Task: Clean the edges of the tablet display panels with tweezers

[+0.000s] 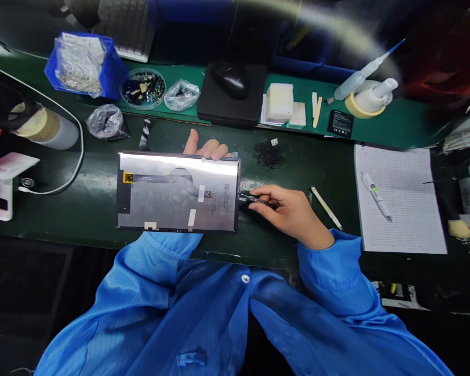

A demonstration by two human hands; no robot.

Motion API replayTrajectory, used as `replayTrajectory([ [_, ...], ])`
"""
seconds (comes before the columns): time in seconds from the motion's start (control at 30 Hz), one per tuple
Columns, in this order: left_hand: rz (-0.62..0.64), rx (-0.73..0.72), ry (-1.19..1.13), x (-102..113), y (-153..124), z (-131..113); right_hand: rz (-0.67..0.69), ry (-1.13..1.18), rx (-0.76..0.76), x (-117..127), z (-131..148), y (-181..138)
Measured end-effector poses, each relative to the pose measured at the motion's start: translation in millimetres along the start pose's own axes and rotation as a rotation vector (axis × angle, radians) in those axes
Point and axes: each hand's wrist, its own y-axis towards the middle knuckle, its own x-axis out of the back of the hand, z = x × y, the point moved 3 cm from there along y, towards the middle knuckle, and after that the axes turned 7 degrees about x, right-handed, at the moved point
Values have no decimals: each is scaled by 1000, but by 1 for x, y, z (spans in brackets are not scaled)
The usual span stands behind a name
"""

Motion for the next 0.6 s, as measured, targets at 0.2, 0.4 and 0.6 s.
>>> replayTrajectory([
  [0.2,33,24,-44,2,2,-1,-4,-68,92,0,2,2],
  [0.4,65,37,-35,-1,0,-1,-4,-2,8,-2,-1,-1],
  [0.6,65,6,-1,-3,-2,-1,11,-72,100,0,2,2],
])
